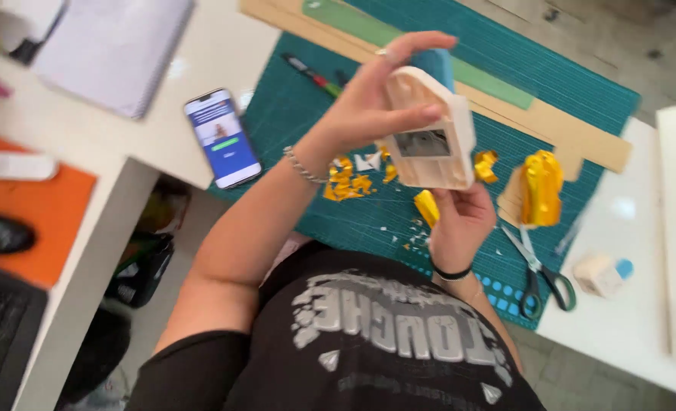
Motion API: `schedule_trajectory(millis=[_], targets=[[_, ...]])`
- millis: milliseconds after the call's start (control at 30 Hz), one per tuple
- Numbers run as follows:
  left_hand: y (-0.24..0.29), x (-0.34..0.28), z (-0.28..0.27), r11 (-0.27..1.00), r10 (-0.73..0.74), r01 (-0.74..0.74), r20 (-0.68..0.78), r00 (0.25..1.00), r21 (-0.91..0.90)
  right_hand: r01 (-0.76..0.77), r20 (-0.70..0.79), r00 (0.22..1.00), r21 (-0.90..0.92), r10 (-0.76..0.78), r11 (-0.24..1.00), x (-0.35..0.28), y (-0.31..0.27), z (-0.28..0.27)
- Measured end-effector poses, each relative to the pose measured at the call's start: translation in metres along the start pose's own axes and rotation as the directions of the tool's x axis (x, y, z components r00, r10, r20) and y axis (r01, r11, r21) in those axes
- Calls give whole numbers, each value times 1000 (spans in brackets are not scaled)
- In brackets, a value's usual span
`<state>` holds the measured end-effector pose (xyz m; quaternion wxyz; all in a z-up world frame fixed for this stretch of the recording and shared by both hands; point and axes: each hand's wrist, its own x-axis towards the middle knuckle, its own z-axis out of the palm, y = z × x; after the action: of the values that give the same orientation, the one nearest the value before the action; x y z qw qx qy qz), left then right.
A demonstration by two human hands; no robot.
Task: Using a manual craft punch to cut decorative shapes out of gold foil on a cutting mat.
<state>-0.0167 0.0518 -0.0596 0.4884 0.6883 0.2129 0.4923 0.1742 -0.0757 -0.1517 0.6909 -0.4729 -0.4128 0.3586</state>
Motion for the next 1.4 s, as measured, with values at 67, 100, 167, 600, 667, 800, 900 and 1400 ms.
schedule_trajectory(millis=[67, 100, 167, 600, 667, 800, 900, 1400], targets=[[19, -4, 10, 998, 53, -55, -49, 997, -29, -45, -35, 998, 3, 45, 999, 1, -2, -2], [27, -6, 12, 997, 71, -73, -149, 986, -7, -124, -12, 992, 50, 125, 991, 4, -1, -4], [27, -7, 16, 996, 40, -53, -174, 984, -73, -55, -14, 998, -65, 54, 996, 14, -19, -17], [40, -15, 20, 997, -30, 2, -393, 919, -72, 128, 58, 970, -947, -234, 293, 38, -59, -105], [41, -11, 24, 997, -41, 13, -409, 912, -70, 76, 90, 996, -931, 22, 356, 30, -64, -85], [43, -9, 31, 996, -32, -6, -418, 908, -89, 143, 249, 937, -914, 247, 380, 10, -33, -77], [45, -11, 29, 997, -26, -3, -395, 918, -73, 66, 197, 931, -918, 306, 390, 12, -38, -77], [53, -2, 51, 944, -185, 32, -446, 876, -328, -70, 362, 891, -490, 276, 869, 7, -102, -32]])
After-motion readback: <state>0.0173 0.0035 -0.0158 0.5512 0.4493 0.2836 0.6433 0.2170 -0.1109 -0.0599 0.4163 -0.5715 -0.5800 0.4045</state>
